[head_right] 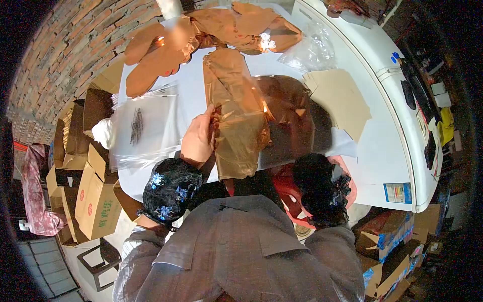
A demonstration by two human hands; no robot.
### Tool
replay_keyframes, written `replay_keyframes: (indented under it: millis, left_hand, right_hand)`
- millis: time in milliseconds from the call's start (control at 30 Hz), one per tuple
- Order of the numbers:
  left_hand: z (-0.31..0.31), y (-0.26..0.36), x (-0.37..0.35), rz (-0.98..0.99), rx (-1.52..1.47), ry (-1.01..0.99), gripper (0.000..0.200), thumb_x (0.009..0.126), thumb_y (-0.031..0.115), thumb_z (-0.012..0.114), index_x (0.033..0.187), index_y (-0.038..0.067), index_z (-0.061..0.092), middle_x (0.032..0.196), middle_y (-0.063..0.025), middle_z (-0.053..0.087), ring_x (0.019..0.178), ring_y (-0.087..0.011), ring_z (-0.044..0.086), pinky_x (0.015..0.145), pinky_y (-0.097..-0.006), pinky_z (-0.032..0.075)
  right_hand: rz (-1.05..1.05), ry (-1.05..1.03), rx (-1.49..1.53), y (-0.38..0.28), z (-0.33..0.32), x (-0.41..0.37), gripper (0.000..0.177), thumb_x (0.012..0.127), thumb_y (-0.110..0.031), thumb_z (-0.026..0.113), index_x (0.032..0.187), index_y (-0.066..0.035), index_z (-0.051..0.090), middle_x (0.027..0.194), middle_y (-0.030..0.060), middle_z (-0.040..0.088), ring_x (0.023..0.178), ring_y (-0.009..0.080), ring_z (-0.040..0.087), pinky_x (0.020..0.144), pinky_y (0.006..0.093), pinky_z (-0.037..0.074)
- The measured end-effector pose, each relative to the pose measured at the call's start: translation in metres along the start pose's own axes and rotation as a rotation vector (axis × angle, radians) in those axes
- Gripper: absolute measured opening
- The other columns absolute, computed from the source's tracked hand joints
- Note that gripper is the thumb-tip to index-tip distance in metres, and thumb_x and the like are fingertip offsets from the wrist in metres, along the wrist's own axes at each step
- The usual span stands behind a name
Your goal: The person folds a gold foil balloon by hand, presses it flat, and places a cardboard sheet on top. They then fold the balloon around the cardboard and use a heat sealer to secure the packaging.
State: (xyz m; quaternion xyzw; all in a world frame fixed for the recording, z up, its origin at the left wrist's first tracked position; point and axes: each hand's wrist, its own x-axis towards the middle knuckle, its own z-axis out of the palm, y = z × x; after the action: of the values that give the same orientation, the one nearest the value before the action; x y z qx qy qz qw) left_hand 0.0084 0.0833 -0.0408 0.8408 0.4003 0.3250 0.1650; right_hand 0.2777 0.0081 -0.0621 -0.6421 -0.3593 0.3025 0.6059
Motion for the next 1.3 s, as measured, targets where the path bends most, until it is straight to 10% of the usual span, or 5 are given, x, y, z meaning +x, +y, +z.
replay_keyframes:
  millis: [267, 533, 667, 1167, 1300]
  left_hand:
    - [0.005, 0.002, 0.002, 0.084, 0.15, -0.007, 0.038, 0.088, 0.014, 0.061, 0.126, 0.008, 0.056, 0.105, -0.0132, 0.058, 0.1, -0.0326, 0.056, 0.085, -0.0405, 0.049]
    - [0.008, 0.002, 0.003, 0.079, 0.185, -0.007, 0.029, 0.085, 0.015, 0.062, 0.113, 0.008, 0.062, 0.108, -0.011, 0.056, 0.102, -0.0302, 0.055, 0.088, -0.0395, 0.048]
    - [0.01, -0.001, 0.003, 0.088, 0.168, 0.018, 0.029, 0.087, 0.014, 0.062, 0.116, 0.008, 0.062, 0.108, -0.0132, 0.056, 0.102, -0.0325, 0.055, 0.088, -0.0401, 0.049]
    - [0.004, 0.012, -0.028, 0.096, 0.077, 0.016, 0.047, 0.086, 0.012, 0.063, 0.131, 0.002, 0.05, 0.121, -0.0207, 0.051, 0.111, -0.0378, 0.052, 0.095, -0.0427, 0.046]
    - [0.007, 0.012, -0.028, 0.102, 0.108, 0.041, 0.051, 0.086, 0.012, 0.064, 0.132, -0.001, 0.048, 0.121, -0.0207, 0.051, 0.112, -0.0373, 0.052, 0.096, -0.0426, 0.045]
  right_hand:
    - [0.153, -0.067, 0.315, -0.005, -0.036, -0.016, 0.028, 0.096, -0.02, 0.052, 0.116, -0.001, 0.057, 0.116, 0.0088, 0.062, 0.1, 0.0197, 0.065, 0.084, 0.0344, 0.056]
    - [-0.003, -0.362, -0.556, 0.017, -0.096, -0.037, 0.024, 0.099, -0.026, 0.051, 0.099, -0.004, 0.061, 0.082, 0.009, 0.066, 0.074, 0.0165, 0.065, 0.065, 0.0307, 0.052]
    - [0.201, -0.32, -0.804, -0.069, -0.05, -0.063, 0.026, 0.096, -0.028, 0.055, 0.104, -0.004, 0.062, 0.099, 0.0179, 0.067, 0.092, 0.0342, 0.065, 0.076, 0.0384, 0.051]
    - [-0.406, -0.477, -0.58, -0.031, 0.073, 0.02, 0.032, 0.088, -0.022, 0.062, 0.112, 0.0, 0.058, 0.092, 0.0206, 0.068, 0.091, 0.035, 0.066, 0.078, 0.0396, 0.052]
    - [-0.212, -0.536, -0.345, -0.013, 0.09, 0.034, 0.028, 0.091, -0.019, 0.063, 0.106, 0.004, 0.059, 0.087, 0.011, 0.07, 0.079, 0.0149, 0.065, 0.069, 0.0281, 0.05]
